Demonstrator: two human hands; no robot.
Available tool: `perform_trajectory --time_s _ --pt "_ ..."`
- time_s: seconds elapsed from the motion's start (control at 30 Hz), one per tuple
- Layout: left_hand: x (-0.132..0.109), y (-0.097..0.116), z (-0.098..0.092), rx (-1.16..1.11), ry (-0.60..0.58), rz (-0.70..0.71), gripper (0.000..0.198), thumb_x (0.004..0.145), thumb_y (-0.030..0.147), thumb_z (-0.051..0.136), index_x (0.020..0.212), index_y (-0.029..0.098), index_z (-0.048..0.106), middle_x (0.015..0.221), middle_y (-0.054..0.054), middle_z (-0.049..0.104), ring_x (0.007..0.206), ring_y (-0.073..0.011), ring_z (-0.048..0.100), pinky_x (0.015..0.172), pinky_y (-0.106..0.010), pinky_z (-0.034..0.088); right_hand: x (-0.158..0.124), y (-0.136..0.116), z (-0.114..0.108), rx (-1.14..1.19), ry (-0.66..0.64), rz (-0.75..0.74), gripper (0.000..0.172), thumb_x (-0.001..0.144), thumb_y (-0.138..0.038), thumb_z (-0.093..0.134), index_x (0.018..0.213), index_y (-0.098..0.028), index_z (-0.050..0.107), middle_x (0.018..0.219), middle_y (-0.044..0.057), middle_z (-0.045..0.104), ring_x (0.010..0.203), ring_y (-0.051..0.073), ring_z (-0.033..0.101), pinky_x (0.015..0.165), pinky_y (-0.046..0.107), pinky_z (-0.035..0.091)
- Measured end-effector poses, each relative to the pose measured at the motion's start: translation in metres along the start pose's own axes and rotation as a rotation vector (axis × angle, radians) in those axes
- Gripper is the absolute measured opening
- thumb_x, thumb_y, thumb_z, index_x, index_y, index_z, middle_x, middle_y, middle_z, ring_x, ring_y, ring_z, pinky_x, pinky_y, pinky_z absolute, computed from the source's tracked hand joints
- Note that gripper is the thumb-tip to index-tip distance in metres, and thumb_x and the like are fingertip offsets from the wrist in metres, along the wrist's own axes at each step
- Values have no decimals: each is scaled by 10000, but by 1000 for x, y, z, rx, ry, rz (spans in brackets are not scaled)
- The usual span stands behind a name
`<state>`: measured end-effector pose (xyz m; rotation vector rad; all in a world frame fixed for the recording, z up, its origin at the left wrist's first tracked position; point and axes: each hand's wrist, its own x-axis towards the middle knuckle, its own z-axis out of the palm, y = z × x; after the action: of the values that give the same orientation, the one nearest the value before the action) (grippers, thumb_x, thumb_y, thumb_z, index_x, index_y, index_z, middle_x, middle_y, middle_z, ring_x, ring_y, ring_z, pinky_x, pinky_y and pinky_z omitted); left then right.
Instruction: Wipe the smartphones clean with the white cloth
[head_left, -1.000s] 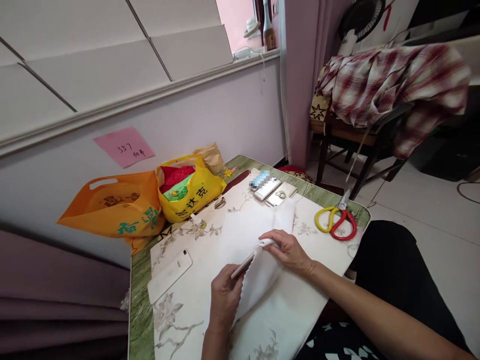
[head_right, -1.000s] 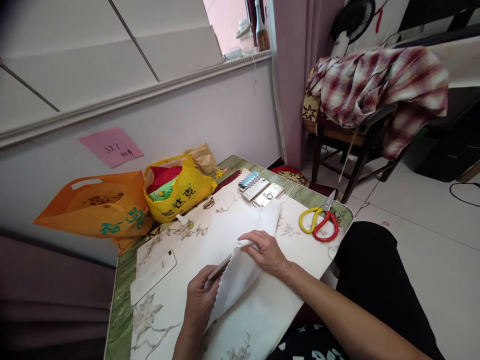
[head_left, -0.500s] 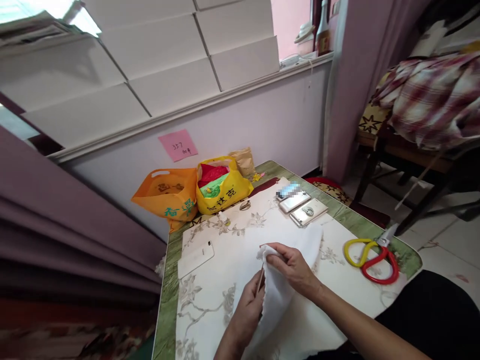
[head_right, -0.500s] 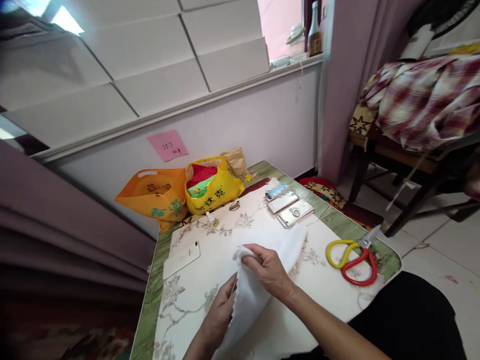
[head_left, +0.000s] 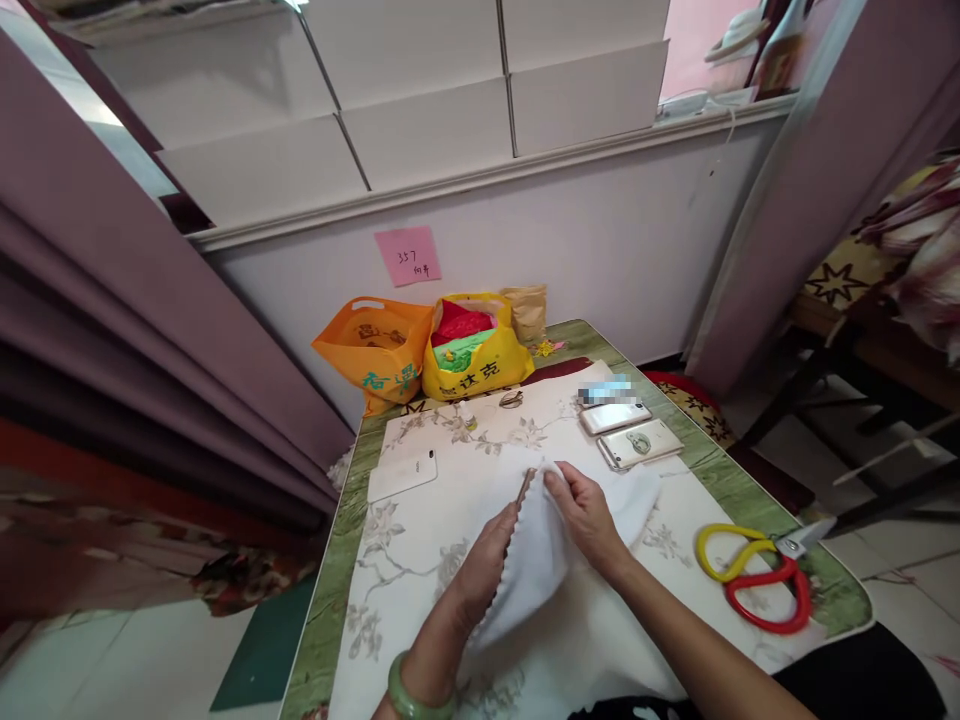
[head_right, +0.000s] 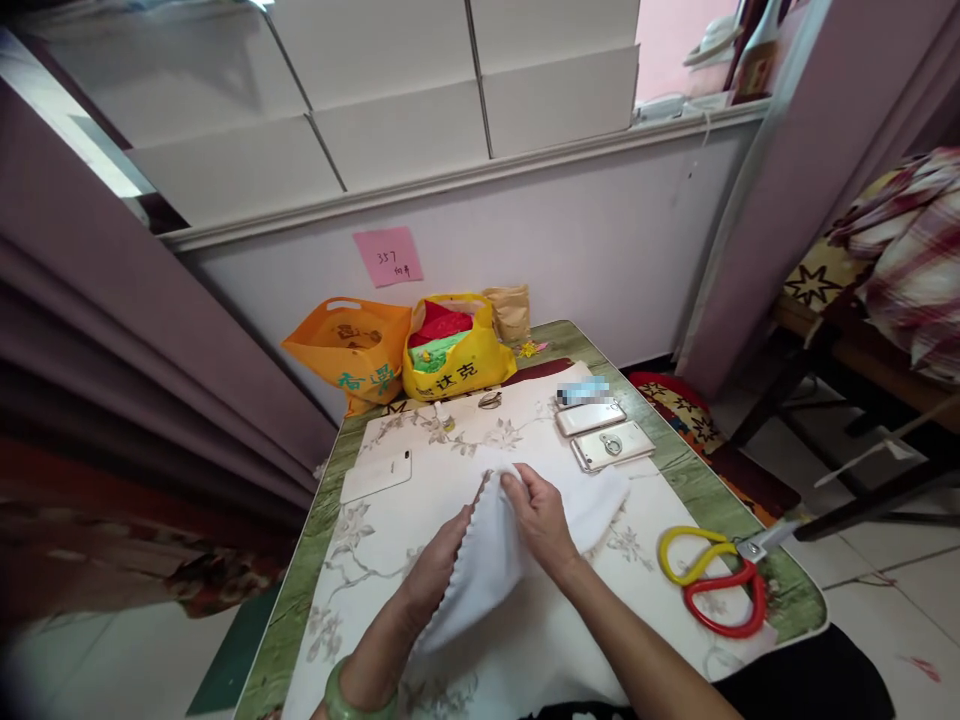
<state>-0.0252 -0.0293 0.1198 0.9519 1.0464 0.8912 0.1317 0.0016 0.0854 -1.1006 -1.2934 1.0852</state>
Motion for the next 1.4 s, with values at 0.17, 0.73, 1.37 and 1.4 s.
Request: perform_trajectory --time_s 0.17,0.73,1.37,1.4 --pt "1 -4 -4 91 -140 -15 462 891 503 530 1145 150 686 1003 -82 737 1008 -266 625 945 -401 451 4 1 -1 -218 -159 -100 298 958 -442 470 961 -202 646 742 -28 606 692 134 555 655 214 425" --pt "24 -36 -30 -555 16 -212 635 910 596 432 1171 55 637 1134 -208 686 793 -247 687 728 -375 538 -71 33 -27 -294 -135 -65 277 941 -368 533 1096 -207 696 961 60 726 864 217 672 755 296 546" --pt "57 -80 -10 -824 -70 -290 576 900 457 492 1316 63 550 1100 -138 721 1031 -285 673 1007 -409 459 -57 57 -5 -885 24 -560 398 944 -197 530 1338 -252 526 1218 95 639 1113 260 586 955 451 476" --pt "58 -80 -10 -823 -64 -287 562 895 436 507 1311 61 554 1096 -136 723 1020 -283 677 1004 -405 461 -59 58 -5 -893 18 -561 353 939 -196 541 1287 -255 562 1168 88 657 1075 257 598 931 442 479"
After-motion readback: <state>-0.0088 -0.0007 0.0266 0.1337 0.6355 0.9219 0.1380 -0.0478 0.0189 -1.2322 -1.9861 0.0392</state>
